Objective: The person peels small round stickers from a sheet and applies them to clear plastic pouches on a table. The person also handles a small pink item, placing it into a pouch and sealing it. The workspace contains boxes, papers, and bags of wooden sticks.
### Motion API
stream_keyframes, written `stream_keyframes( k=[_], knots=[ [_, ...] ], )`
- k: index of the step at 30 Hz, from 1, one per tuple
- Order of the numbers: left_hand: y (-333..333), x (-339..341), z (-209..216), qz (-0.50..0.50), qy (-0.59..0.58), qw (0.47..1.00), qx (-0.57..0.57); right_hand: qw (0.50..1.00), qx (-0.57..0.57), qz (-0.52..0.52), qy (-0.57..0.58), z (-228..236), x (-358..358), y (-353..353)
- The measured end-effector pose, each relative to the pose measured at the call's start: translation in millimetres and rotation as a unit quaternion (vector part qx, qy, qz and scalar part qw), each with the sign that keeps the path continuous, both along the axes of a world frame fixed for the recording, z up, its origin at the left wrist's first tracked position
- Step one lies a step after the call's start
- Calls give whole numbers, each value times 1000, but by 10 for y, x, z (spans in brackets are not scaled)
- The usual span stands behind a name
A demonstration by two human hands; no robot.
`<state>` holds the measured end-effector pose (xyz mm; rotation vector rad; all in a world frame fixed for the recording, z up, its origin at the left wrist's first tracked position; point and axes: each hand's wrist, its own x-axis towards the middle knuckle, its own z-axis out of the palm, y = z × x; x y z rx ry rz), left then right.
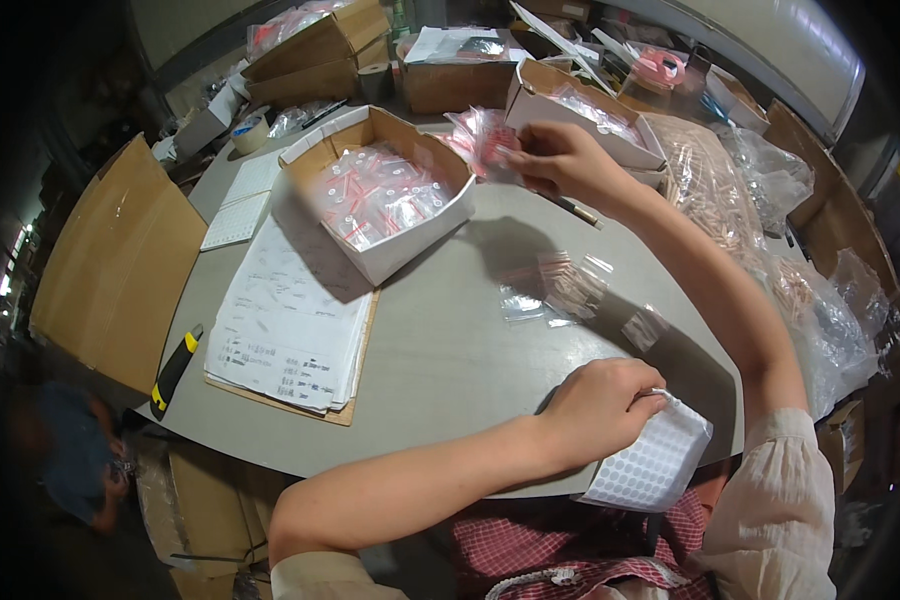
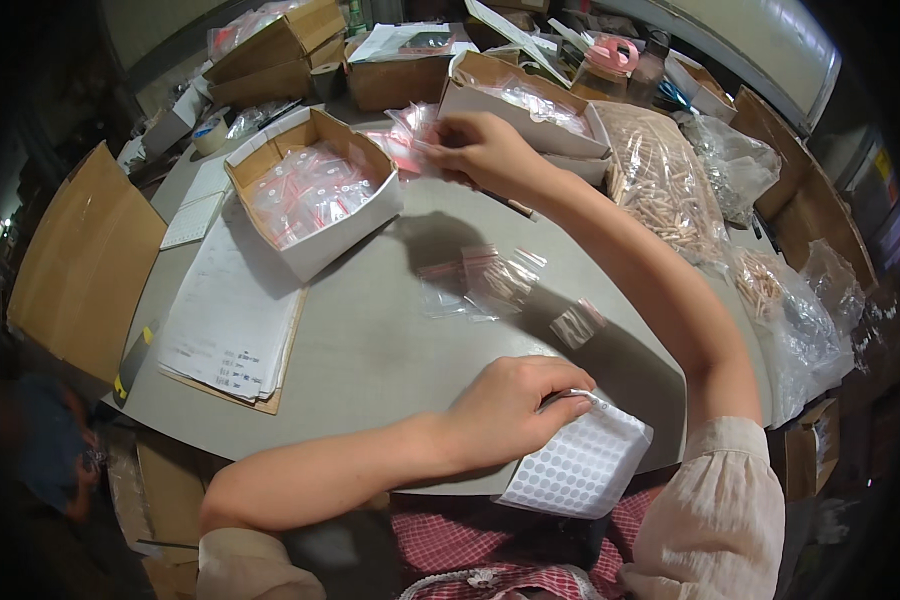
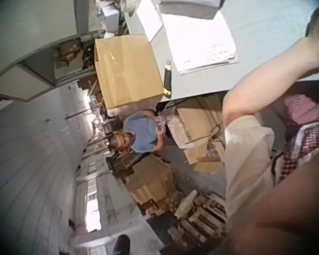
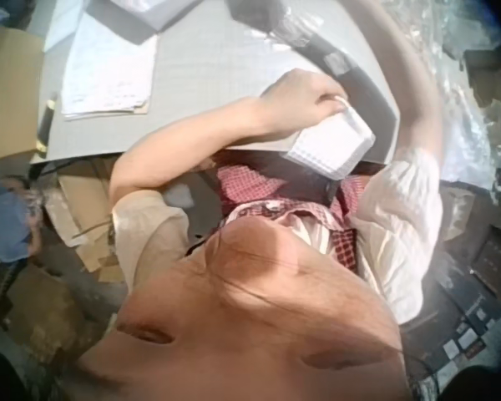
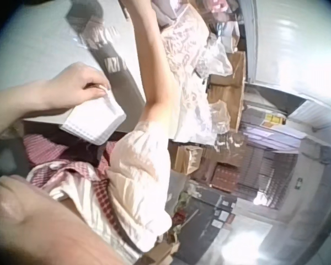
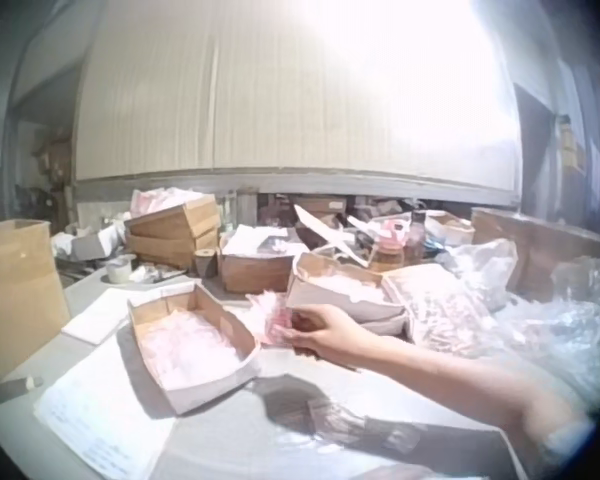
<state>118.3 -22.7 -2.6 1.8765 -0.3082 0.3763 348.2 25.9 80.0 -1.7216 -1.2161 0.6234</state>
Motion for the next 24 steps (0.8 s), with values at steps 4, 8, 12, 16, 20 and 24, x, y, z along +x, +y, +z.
stream_keyframes(
  k=[4,8,12,16,20,24],
  knots=[
    [-29,19,79,5,5,1000,-26,998,64,10,10,198,-299,281],
    [22,6,142,3,83,996,-28,993,37,38,-101,237,-368,4],
    [-11,-77,186,-7,104,994,10,949,8,-7,-314,58,-497,-921],
    [-88,-75,149,-14,102,992,67,900,-172,-111,-384,-227,-646,-1895],
    [-96,-79,128,-26,123,990,61,950,-146,-72,-265,-419,-459,-2215],
    [-63,-89,274,-38,173,983,45,993,-76,-92,-5,-396,-347,-2273]
  ],
)
